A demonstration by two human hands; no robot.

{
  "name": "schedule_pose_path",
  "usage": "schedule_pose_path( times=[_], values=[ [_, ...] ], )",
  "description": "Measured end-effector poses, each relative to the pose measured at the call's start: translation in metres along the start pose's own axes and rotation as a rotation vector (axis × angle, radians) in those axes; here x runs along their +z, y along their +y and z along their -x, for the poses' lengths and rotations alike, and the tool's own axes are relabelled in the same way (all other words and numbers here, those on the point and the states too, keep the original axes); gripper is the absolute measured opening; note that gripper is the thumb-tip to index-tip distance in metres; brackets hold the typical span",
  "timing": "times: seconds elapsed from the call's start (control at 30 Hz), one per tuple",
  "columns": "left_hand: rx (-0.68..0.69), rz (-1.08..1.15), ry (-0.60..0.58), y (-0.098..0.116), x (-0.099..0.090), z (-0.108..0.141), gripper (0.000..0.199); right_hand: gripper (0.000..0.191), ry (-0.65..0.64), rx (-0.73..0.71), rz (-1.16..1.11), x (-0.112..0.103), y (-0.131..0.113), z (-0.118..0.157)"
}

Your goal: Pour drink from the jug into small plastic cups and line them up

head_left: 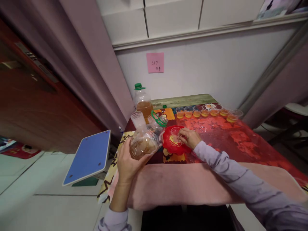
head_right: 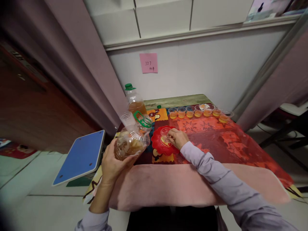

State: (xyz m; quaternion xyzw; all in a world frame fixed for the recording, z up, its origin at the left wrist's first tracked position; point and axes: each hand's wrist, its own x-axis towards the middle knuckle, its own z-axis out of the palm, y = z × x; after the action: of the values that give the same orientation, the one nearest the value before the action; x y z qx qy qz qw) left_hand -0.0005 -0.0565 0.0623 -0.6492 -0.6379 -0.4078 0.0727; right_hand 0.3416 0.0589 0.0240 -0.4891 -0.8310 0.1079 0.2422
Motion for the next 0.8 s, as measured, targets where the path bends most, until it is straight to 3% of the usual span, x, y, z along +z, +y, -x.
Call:
schedule_pose_path(
  times=[0.2, 0.3, 0.4, 0.47, 0.57, 0.63, 0.8],
  values=[
    [-0.015, -0.013, -0.023, -0.001, 0.000, -0.001, 0.108, 0.035, 0.128, -0.035, -0.020, -0.007, -0.002, 0.014],
    [-0.031, -0.003, -0.036, -0.002, -0.001, -0.002, 0.108, 0.035, 0.243, -0.043, -0.053, -0.014, -0.008, 0.021],
    [-0.048, 0.006, -0.043, -0.003, -0.002, -0.003, 0.109, 0.036, 0.367, 0.012, -0.083, -0.013, -0.016, 0.019],
    [-0.058, 0.011, -0.047, -0.003, -0.002, -0.003, 0.110, 0.048, 0.403, 0.078, -0.097, -0.006, -0.020, 0.013],
    [-0.061, 0.007, -0.051, -0.003, -0.002, -0.004, 0.109, 0.079, 0.313, 0.194, -0.123, 0.010, -0.022, -0.002],
    [-0.051, -0.003, -0.050, -0.002, -0.001, -0.004, 0.108, 0.089, 0.218, 0.262, -0.137, 0.020, -0.021, -0.010],
    [-0.032, -0.009, -0.065, 0.002, -0.001, -0.004, 0.105, 0.077, 0.136, 0.308, -0.131, 0.038, -0.014, -0.014]
  ],
)
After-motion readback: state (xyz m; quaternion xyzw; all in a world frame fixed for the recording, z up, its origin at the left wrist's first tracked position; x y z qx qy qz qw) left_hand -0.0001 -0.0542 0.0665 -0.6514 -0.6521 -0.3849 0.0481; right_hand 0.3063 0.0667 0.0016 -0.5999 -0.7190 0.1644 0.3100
